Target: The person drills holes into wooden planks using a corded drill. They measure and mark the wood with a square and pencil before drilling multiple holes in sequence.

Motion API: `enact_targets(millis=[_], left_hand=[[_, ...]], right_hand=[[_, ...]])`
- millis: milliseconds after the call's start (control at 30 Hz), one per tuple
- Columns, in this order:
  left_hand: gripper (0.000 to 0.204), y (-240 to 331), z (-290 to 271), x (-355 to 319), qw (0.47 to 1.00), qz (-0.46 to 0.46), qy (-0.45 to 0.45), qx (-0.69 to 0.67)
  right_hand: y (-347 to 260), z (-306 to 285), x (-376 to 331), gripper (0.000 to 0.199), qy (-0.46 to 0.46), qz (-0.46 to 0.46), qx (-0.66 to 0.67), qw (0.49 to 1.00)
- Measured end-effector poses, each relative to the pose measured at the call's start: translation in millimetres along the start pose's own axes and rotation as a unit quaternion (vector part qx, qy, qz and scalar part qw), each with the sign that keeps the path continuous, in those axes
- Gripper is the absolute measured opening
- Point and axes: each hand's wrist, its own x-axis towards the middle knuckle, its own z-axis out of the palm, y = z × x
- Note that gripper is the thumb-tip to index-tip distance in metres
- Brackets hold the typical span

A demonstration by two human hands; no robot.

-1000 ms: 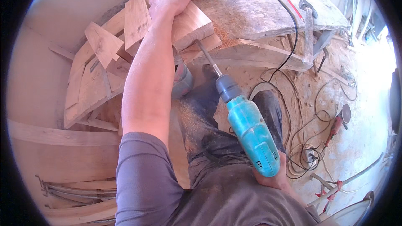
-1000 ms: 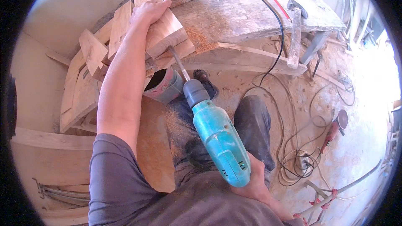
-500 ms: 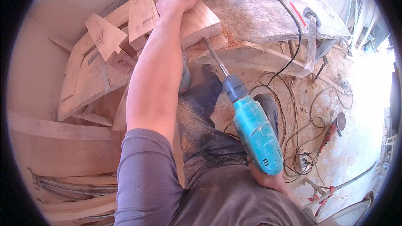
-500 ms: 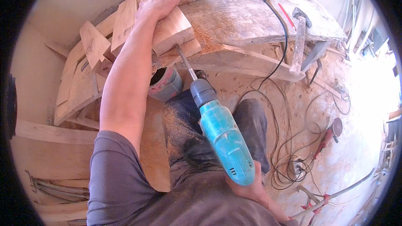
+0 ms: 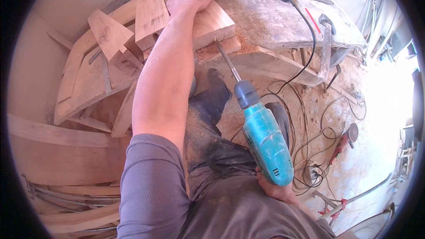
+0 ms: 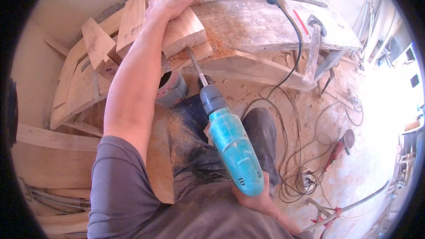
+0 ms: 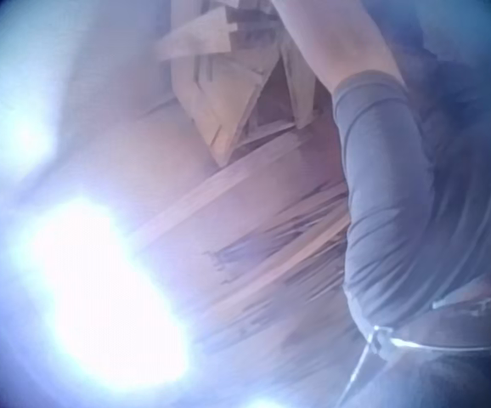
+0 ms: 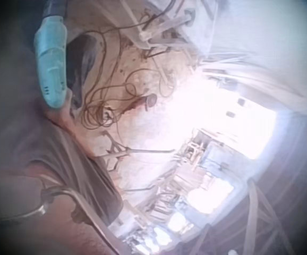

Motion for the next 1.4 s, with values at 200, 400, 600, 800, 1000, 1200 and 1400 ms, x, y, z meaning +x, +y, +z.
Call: enact_targets(millis=[200,400,600,800,1000,1200,1400], left_hand=[[0.077,0,-3,0,1.000,0.002,-0.015,0.000],[0.068,-4,5,7,0.999,-0.008,0.015,0.043],[0.066,1,6,6,0.999,-0.006,0.025,0.048],[0.074,-2,0,8,1.000,0.004,-0.013,0.010],[0.077,-2,-2,4,1.000,-0.002,0.000,0.015],[0.078,-3,-7,4,0.999,0.009,-0.032,0.022],[0.067,-5,9,22,0.998,0.007,-0.008,0.064]], right_hand=[[25,10,-15,0.069,-0.011,-0.263,-0.411,0.873],[14,-2,-4,0.082,-0.064,-0.417,-0.642,0.641],[-1,4,-5,0.062,-0.056,0.068,0.083,0.993],[-24,13,2,0.049,-0.016,0.209,0.324,0.923],[-49,-12,30,0.036,0.018,0.253,0.431,0.866],[-42,-24,46,0.044,0.121,0.286,0.556,0.771],[-23,-43,53,0.036,0.111,0.266,0.526,0.800]])
